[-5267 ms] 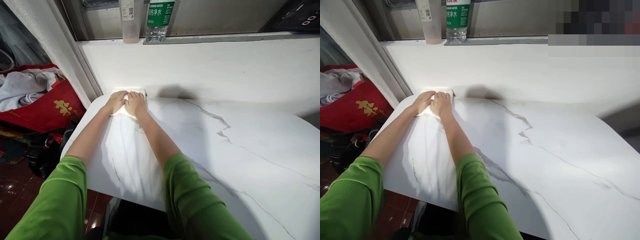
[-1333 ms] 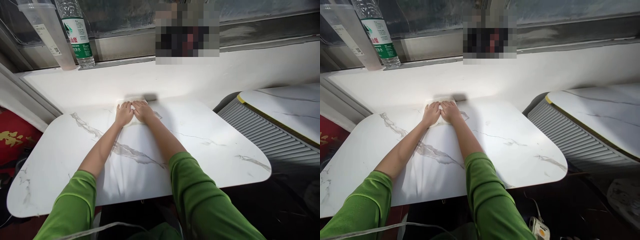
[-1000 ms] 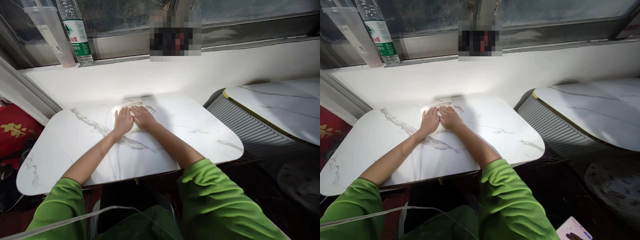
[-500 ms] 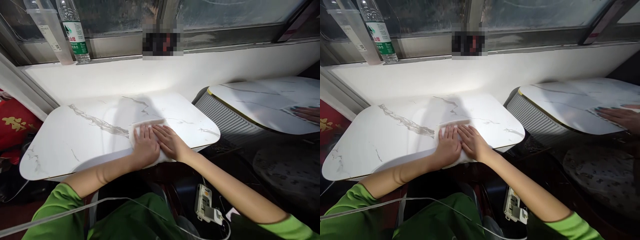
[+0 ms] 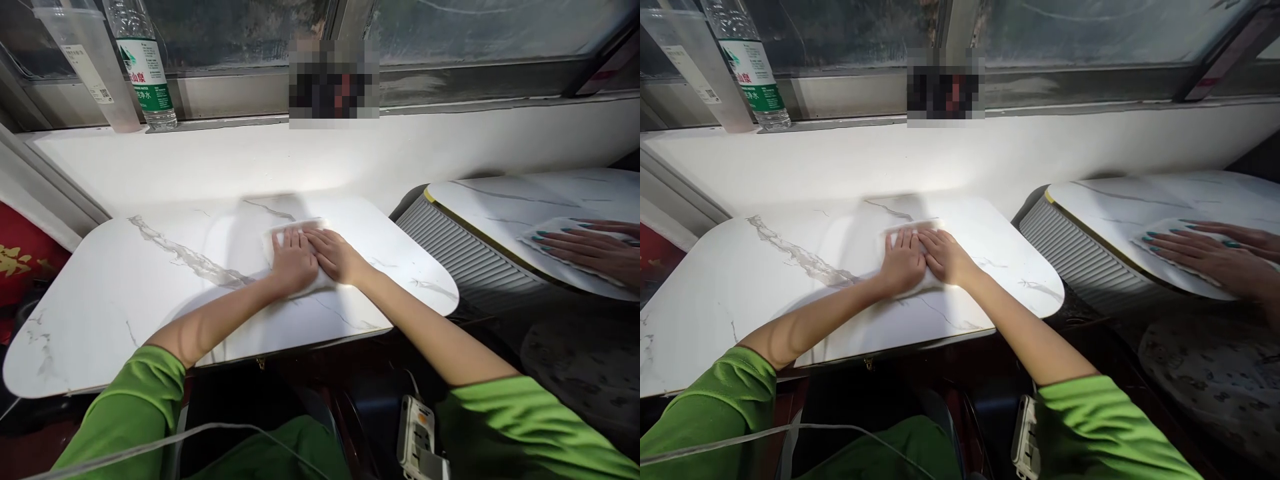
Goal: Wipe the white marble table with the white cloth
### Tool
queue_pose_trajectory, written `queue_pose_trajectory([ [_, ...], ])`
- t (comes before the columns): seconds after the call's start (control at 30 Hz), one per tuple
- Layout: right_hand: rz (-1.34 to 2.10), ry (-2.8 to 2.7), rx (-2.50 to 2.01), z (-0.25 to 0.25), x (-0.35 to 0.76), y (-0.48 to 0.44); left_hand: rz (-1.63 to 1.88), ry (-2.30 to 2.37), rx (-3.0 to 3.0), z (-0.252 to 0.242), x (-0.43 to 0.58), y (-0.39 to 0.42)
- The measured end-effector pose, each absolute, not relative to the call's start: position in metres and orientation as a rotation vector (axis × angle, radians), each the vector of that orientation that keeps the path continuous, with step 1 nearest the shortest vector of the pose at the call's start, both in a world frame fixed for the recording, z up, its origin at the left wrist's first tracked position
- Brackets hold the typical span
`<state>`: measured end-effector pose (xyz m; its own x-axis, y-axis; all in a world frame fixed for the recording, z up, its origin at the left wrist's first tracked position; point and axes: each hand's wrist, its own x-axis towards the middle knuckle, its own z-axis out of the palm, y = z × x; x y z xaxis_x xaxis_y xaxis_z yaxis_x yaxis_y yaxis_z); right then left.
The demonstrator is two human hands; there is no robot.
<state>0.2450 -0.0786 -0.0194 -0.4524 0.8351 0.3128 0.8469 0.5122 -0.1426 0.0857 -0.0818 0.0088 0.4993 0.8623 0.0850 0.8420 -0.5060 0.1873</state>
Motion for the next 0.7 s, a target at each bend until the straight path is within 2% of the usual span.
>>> queue_pose_trajectory([
  [0.33,-0.070,-2.342,-1.546,-0.013,0.221,0.050,0.333,1.561,2.587,0.001,0.078,0.052],
  [0.7,-0.088,-2.298,-1.606,-0.016,0.221,0.061,0.371,1.579,2.578,-0.001,0.078,0.063],
])
